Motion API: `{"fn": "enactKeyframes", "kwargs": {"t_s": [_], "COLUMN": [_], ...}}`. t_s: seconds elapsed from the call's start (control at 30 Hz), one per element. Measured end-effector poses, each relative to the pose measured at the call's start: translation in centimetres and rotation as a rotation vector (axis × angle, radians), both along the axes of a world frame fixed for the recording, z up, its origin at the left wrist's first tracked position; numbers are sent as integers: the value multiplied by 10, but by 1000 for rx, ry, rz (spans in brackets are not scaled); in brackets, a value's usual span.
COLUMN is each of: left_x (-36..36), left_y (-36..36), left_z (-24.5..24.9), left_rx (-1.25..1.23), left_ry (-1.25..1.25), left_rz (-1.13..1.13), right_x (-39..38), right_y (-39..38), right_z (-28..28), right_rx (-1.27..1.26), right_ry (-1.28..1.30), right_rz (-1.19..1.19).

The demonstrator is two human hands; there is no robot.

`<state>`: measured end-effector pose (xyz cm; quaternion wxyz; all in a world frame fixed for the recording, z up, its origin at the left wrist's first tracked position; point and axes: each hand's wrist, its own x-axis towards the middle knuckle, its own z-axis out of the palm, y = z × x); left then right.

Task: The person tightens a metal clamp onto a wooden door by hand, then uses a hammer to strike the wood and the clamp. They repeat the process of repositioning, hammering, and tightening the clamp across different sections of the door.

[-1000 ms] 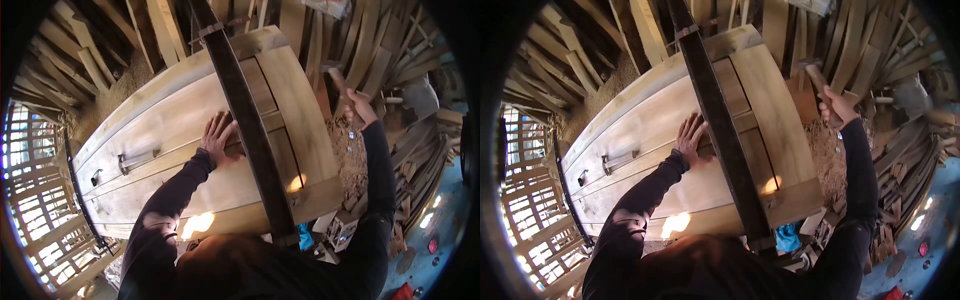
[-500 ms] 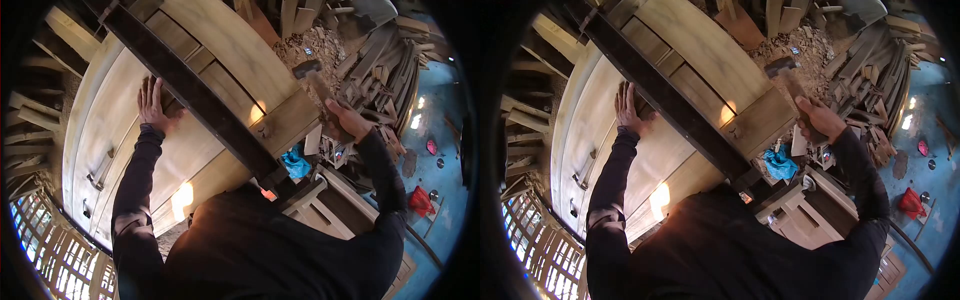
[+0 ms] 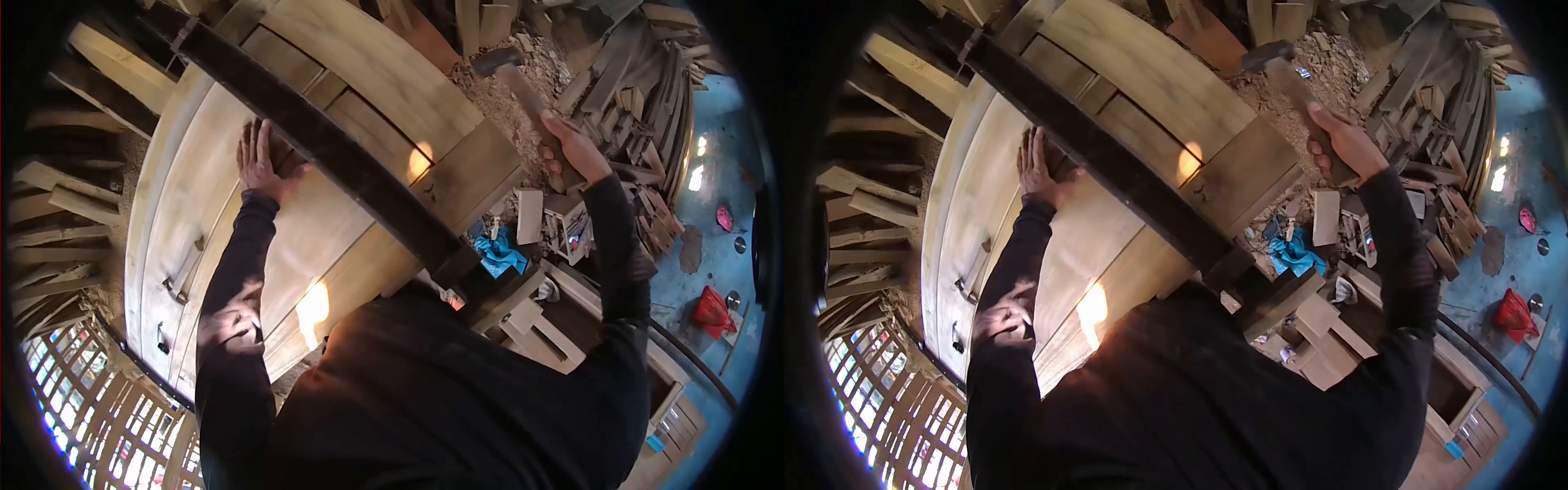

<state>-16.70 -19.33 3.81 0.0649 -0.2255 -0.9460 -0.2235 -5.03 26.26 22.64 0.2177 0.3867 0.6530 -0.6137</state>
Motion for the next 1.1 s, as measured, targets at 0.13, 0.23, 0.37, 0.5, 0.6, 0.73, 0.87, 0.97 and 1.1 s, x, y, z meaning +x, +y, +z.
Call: {"fn": "enactKeyframes", "kwargs": {"t_s": [0.13, 0.23, 0.37, 0.5, 0.6, 0.73, 0.87, 0.97, 1.1], "left_x": [3, 9, 70, 183, 273, 377, 464, 500, 499], "left_y": [-6, -9, -18, -58, -95, -149, -181, -177, -183], "left_z": [-2, -15, -31, -26, -14, -29, -28, -40, -70], "left_rx": [20, 60, 10, 116, 22, -48, 67, 189, 317], "left_ry": [40, 48, 42, -77, -252, -173, -193, -187, -103], "left_rz": [-28, 11, 193, 165, 267, 672, 1198, 1559, 1728], "right_x": [37, 61, 67, 51, 26, 6, -10, -35, -34], "right_y": [-25, -61, -130, -210, -271, -344, -385, -407, -413], "right_z": [23, 41, 41, -5, -56, -121, -150, -163, -161], "right_rx": [161, 119, -185, -477, -524, -278, -464, -124, 196], "right_ry": [219, 290, 258, 183, 110, 339, 214, 249, 354], "right_rz": [-27, 107, 379, 682, 814, 867, 797, 833, 1071]}}
